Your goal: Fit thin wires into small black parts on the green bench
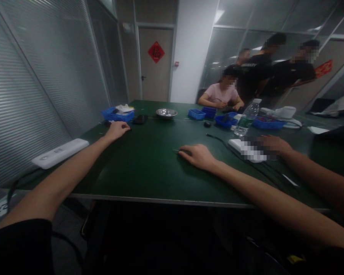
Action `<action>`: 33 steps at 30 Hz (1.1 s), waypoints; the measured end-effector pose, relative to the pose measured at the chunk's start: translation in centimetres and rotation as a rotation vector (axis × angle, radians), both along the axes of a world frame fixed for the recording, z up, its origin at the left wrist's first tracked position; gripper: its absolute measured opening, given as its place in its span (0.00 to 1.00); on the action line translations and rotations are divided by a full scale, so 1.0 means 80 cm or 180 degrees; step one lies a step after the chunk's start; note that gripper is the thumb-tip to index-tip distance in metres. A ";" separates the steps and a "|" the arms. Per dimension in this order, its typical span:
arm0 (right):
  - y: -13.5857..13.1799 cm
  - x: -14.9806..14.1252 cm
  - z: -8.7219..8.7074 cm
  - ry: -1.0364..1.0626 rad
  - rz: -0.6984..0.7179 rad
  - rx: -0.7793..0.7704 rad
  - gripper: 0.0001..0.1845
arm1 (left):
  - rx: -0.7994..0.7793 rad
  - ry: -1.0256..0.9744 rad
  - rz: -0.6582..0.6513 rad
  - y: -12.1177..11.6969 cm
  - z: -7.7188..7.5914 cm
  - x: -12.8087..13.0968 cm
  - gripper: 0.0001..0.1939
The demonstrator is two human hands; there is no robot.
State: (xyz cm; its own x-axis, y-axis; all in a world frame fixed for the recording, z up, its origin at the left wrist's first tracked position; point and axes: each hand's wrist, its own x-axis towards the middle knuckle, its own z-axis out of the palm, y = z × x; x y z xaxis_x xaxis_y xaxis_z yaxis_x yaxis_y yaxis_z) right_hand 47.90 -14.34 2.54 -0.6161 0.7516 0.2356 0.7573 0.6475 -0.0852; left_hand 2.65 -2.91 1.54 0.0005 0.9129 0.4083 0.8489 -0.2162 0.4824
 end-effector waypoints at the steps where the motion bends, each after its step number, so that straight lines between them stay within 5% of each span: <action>1: 0.000 0.000 0.000 -0.0023 -0.0013 0.0015 0.25 | 0.0008 -0.0025 0.0018 0.001 -0.001 0.000 0.11; 14: -0.001 0.000 0.001 -0.0033 -0.0006 0.0022 0.25 | 0.0022 -0.0349 0.0145 0.019 -0.014 -0.009 0.12; 33: 0.002 0.001 -0.003 -0.0059 0.0023 0.0048 0.25 | -0.0575 -0.0865 0.0292 0.013 0.001 -0.016 0.16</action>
State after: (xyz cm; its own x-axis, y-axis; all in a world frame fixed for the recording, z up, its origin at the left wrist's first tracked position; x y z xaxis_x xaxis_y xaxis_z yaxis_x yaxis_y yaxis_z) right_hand 48.00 -14.18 2.32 -0.6258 0.7436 0.2355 0.7540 0.6540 -0.0615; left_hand 1.37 -1.84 1.60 -0.1718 0.9616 0.2138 0.6959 -0.0351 0.7172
